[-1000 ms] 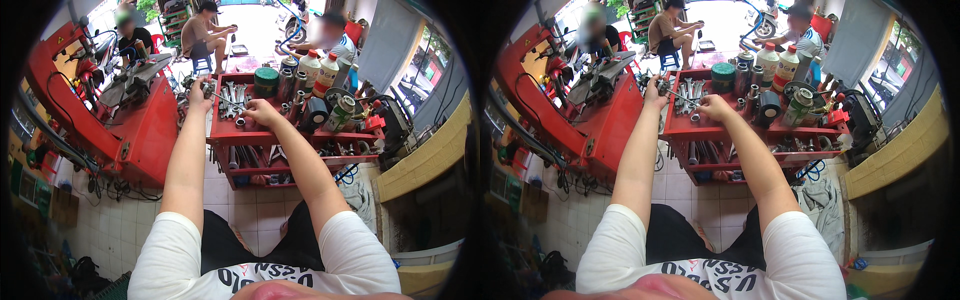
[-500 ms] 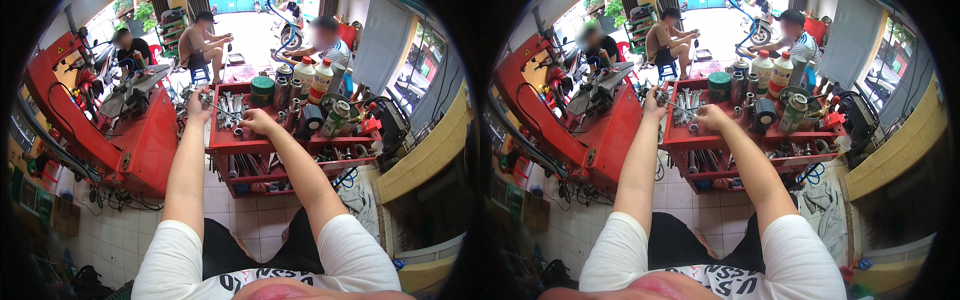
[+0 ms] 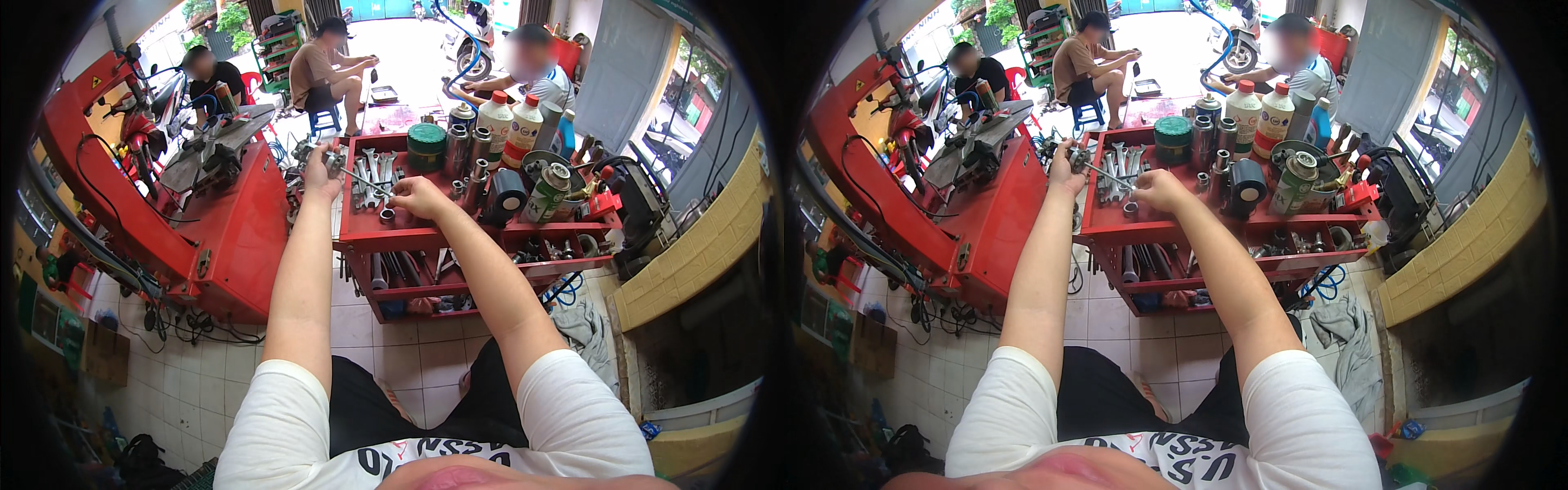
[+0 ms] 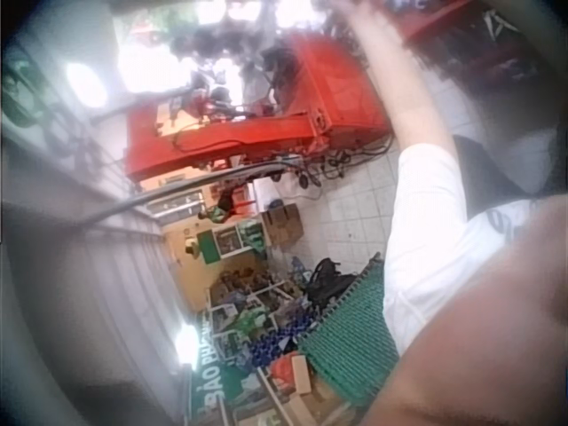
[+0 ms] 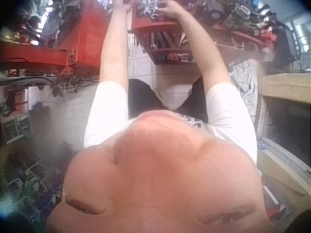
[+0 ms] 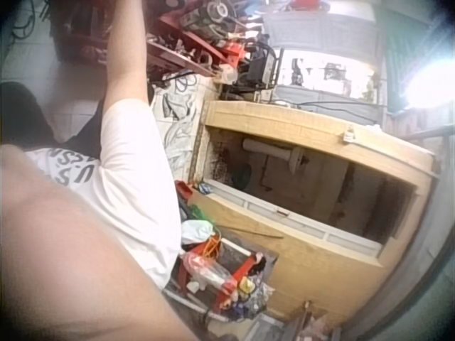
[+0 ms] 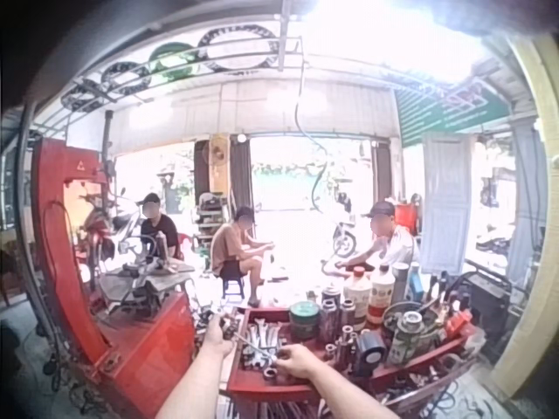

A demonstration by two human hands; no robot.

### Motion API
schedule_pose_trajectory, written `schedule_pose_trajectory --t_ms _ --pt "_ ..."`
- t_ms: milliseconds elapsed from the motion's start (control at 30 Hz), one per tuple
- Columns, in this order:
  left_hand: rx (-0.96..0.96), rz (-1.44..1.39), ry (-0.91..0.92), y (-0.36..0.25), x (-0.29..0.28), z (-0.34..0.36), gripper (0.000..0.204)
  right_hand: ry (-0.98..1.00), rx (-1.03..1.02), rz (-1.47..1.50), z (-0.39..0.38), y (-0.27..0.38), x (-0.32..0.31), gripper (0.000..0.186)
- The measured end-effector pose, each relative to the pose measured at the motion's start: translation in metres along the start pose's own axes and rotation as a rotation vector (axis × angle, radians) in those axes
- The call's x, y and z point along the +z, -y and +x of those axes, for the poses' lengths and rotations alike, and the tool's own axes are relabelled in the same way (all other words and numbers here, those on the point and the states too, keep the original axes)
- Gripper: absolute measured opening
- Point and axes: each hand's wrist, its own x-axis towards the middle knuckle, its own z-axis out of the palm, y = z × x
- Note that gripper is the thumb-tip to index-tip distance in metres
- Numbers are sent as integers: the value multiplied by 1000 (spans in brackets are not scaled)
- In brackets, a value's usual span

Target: The person sits on the floor in a workshop and uses a wrench to tighten a bolt on a small mechanical assembly held in their left hand. They repeatedly adjust the wrench and the part, then place the assembly on a red tool cart.

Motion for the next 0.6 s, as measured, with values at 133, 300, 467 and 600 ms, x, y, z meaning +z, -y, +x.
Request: schedule_pose_trajectory --t_ms 133,300,467,600 --pt "-2 22 -14 2 6 -2 12 -13 -24 31 6 -13 1 30" --pt "11 -26 21 8 20 3 10 -48 -113 -44 18 -29 -12 29" --pt "-1 -24 26 1 1 4 17 17 48 63 -4 7 -1 32" --pt "3 -32 13 3 9 1 13 29 27 35 -4 5 -5 32"
